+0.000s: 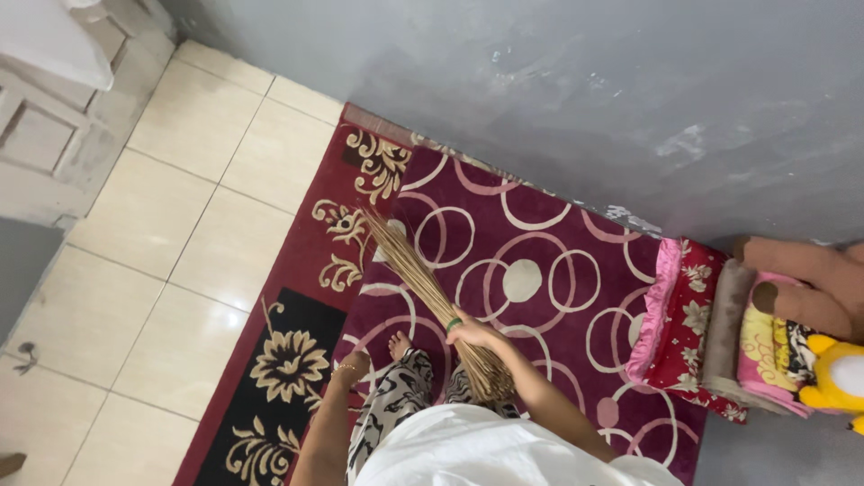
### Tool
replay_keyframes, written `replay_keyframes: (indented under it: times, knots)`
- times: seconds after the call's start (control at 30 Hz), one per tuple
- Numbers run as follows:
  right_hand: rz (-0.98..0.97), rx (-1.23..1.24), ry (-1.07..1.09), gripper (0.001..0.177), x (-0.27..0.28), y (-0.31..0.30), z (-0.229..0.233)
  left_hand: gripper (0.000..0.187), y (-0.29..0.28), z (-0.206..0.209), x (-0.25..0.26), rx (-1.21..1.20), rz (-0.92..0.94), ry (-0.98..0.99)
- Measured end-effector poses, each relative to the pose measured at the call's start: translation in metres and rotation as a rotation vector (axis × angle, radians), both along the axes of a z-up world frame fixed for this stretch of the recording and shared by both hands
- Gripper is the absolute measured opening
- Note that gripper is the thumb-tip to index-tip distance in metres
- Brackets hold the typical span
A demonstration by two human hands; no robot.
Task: The person sweeps the floor with a bundle of sticks and then sits down to organize bags and a small white box on a patterned rug.
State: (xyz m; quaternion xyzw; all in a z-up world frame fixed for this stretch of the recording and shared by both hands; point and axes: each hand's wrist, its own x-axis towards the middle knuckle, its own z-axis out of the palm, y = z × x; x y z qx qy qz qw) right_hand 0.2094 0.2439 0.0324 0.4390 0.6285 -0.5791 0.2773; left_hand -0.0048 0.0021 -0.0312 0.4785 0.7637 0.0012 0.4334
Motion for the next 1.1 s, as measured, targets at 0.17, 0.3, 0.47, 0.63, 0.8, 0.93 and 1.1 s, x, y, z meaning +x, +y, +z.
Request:
replay_keyframes:
  times: [0.17,0.3,0.47,0.63,0.8,0.93,1.1]
  knots:
    - [-0.121,0.112,0.069,0.117,0.037,0.028,0.021,0.038,0.015,0.009,-0.001,-0.035,0.283,-0.11]
    - [-0.289,0.16,-0.138,0.11,0.056,0.056,0.026,0.034,0.022,0.007,0.005,0.057,0.299,-0.178]
    - [-0.417,0.253,-0.144,0.108,0.066,0.106,0.012,0.031,0.024,-0.001,0.019,0.147,0.127,-0.015]
    - [-0.403,0.276,-0.135,0.112,0.048,0.147,-0.008,0.029,0.006,0.0,0.027,0.07,0.071,-0.033]
    - [-0.25,0.224,-0.187,0.091,-0.013,0.138,-0.034,0.027,-0.008,0.014,0.023,0.01,0.305,-0.133]
    - [-0.006,0.171,-0.165,0.077,-0.061,0.096,-0.049,0.027,-0.008,0.026,0.02,0.066,0.05,-0.026]
    - [0.107,0.2,-0.122,0.114,-0.088,0.043,-0.055,0.028,-0.002,0.022,0.024,0.118,0.12,-0.012]
